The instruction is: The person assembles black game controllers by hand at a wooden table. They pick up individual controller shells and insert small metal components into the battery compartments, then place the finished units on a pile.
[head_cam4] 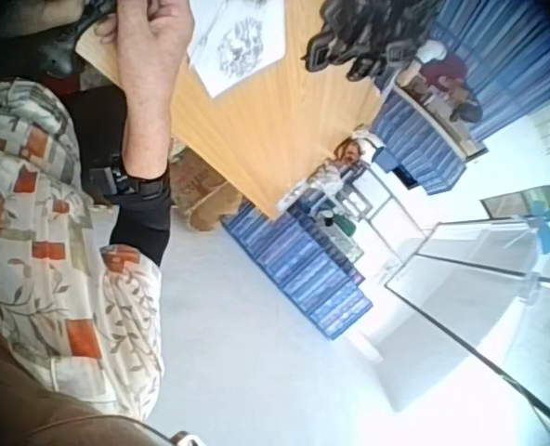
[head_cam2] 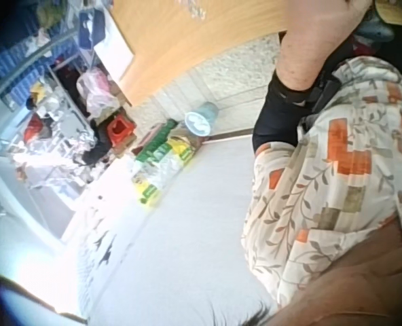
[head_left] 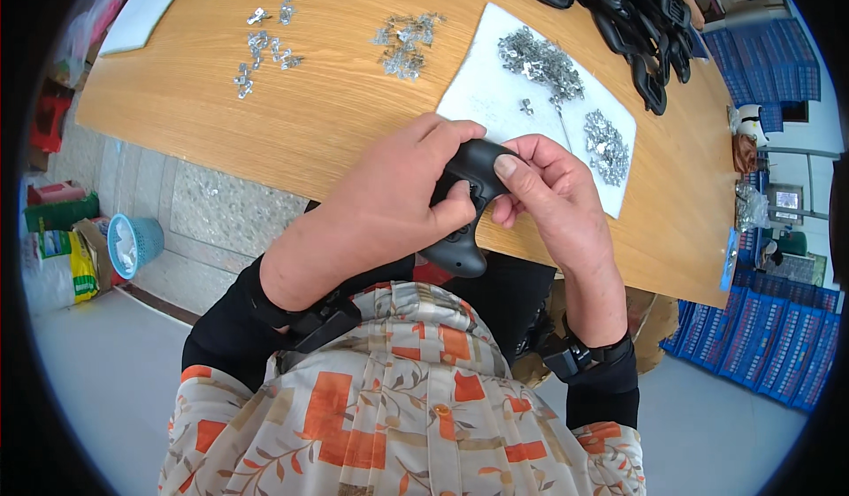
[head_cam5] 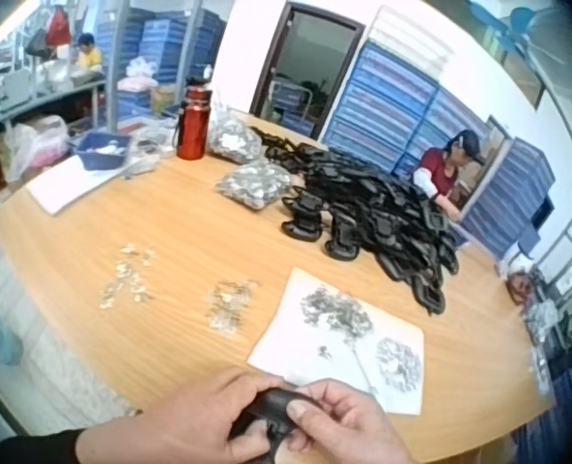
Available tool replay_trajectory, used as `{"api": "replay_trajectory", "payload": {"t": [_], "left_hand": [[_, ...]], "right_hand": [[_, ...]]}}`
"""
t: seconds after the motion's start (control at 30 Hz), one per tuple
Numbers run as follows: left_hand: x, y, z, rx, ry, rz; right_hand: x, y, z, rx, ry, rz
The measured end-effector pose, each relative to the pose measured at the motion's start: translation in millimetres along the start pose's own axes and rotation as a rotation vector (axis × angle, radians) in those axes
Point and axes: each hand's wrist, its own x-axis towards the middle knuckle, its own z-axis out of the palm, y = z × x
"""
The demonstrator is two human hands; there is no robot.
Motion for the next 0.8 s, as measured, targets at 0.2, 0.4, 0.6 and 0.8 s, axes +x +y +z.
{"api": "replay_trajectory", "payload": {"t": [0.2,0.4,0.6,0.8], "left_hand": [[3.1,8.3,8.2,0.031,0.01,-0.008],[5.4,-6.7,8.8,-0.981,-0.124,-0.33],[-3.9,-24.4,18.0,-1.198,-0.181,-0.294],[4.9,-10.5,19.5,-1.233,-0.184,-0.381]], "right_hand": [[-7.4,-5.7,-1.6,0.031,0.013,-0.021],[-7.4,0.5,2.3,0.101,0.106,-0.17],[-4.0,13.2,27.4,0.301,0.112,-0.306],[-0.8,18.1,33.0,0.111,0.197,-0.299]]}}
